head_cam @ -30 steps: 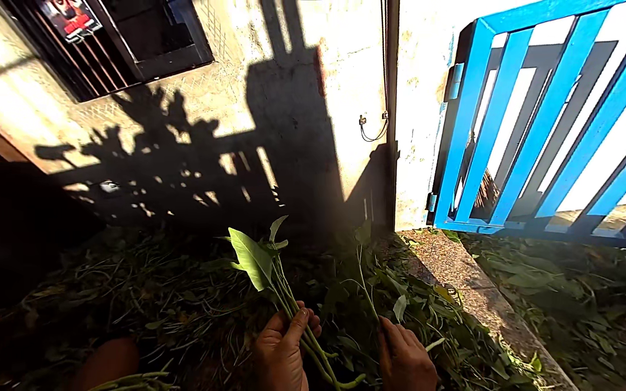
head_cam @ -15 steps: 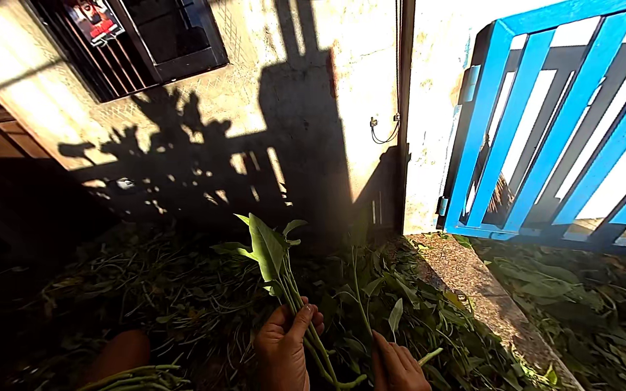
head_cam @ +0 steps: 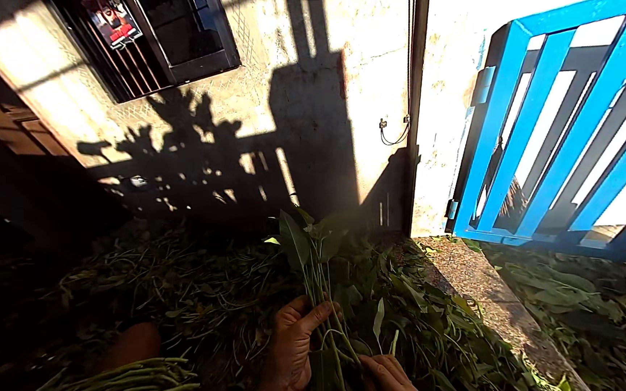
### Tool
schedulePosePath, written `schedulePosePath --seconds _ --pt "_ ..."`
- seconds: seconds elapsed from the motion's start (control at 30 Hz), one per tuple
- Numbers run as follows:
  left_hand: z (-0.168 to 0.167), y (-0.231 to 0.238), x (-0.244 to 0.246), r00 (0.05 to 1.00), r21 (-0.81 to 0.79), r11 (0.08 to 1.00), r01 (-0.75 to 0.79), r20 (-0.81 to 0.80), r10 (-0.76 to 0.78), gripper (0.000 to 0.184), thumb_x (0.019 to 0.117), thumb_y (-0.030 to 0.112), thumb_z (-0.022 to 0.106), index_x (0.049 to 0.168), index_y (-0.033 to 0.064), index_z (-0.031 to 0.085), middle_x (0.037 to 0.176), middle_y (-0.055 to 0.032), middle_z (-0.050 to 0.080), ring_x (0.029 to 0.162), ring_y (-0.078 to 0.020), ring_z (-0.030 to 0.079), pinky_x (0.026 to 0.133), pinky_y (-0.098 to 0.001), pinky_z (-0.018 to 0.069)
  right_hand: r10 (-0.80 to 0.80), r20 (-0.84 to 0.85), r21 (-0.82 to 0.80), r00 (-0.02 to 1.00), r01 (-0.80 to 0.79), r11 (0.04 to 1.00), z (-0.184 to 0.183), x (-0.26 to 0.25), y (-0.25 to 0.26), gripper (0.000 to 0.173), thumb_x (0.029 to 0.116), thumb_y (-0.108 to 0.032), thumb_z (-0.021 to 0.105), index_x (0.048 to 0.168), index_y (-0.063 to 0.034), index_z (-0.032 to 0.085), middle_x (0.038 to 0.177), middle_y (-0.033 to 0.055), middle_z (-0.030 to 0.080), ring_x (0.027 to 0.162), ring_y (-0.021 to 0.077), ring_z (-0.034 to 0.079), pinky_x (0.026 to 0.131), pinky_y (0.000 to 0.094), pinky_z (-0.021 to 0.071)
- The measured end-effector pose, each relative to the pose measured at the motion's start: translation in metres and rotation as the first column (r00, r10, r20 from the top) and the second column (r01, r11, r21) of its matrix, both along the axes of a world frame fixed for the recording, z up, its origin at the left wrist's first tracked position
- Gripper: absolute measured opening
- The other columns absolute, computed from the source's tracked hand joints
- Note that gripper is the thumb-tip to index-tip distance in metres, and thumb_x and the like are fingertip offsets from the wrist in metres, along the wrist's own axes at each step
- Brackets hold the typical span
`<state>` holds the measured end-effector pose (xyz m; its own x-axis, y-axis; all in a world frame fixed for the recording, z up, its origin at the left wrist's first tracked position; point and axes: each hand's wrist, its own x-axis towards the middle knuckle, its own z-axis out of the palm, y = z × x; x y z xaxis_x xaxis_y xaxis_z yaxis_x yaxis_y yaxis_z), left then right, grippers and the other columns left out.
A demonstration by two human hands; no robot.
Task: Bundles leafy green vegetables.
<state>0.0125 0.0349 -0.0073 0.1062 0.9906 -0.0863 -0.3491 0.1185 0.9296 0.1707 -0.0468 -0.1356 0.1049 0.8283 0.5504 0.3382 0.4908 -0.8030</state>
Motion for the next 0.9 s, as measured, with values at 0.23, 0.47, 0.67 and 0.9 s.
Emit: schedulePosePath --seconds 0.23,0.47,0.67,0.9 --pt "0.002 -0.006 0.004 0.992 0.062 0.998 0.028 -0.126 -0.02 0.021 0.0838 -0.008 0.077 0.102 -0.0116 0.068 0.09 -0.0249 0.072 0.075 -0.0305 0.073 0.071 -0.0421 0.0644 0.143 -0.084 -0.193 0.986 -0.157 0.969 0.012 0.001 0.003 0.041 0.0987 -0.037 0.068 0.124 -0.0052 0.071 0.106 0.0078 0.074 0.103 0.0216 0.067 0.095 0.0426 0.0538" --pt "-0.005 -0.011 0.012 0.974 0.086 0.99 0.112 -0.206 -0.092 0.019 0.0817 -0.007 0.079 0.098 -0.0089 0.068 0.087 -0.0216 0.073 0.074 -0.0262 0.073 0.067 -0.0379 0.0636 -0.142 -0.625 -0.403 0.767 -0.162 0.901 0.059 -0.023 0.02 0.037 0.0808 -0.013 0.085 0.109 0.0021 0.068 0.093 0.0066 0.073 0.087 0.0128 0.07 0.081 0.0294 0.0596" --pt "-0.009 -0.007 0.017 0.978 0.098 0.994 -0.038 -0.199 0.057 0.019 0.0803 -0.008 0.08 0.096 -0.0096 0.069 0.085 -0.0215 0.072 0.073 -0.0272 0.072 0.069 -0.0394 0.064 -0.247 -0.768 -0.384 0.591 -0.117 0.916 0.067 -0.034 0.001 0.03 0.0988 -0.011 0.066 0.125 0.0018 0.058 0.112 0.0066 0.07 0.108 0.0097 0.066 0.099 0.0285 0.0543" --pt "0.003 0.006 -0.006 0.925 0.187 0.931 -0.313 -0.163 0.344 0.012 0.0865 -0.011 0.072 0.095 -0.0127 0.065 0.08 -0.0237 0.071 0.065 -0.0309 0.072 0.06 -0.0411 0.0646 -0.138 0.101 0.025 0.985 0.136 0.99 -0.027 0.01 -0.009 0.011 0.0924 -0.008 0.068 0.098 -0.0022 0.076 0.097 0.013 0.072 0.095 0.0239 0.069 0.087 0.0373 0.0586"
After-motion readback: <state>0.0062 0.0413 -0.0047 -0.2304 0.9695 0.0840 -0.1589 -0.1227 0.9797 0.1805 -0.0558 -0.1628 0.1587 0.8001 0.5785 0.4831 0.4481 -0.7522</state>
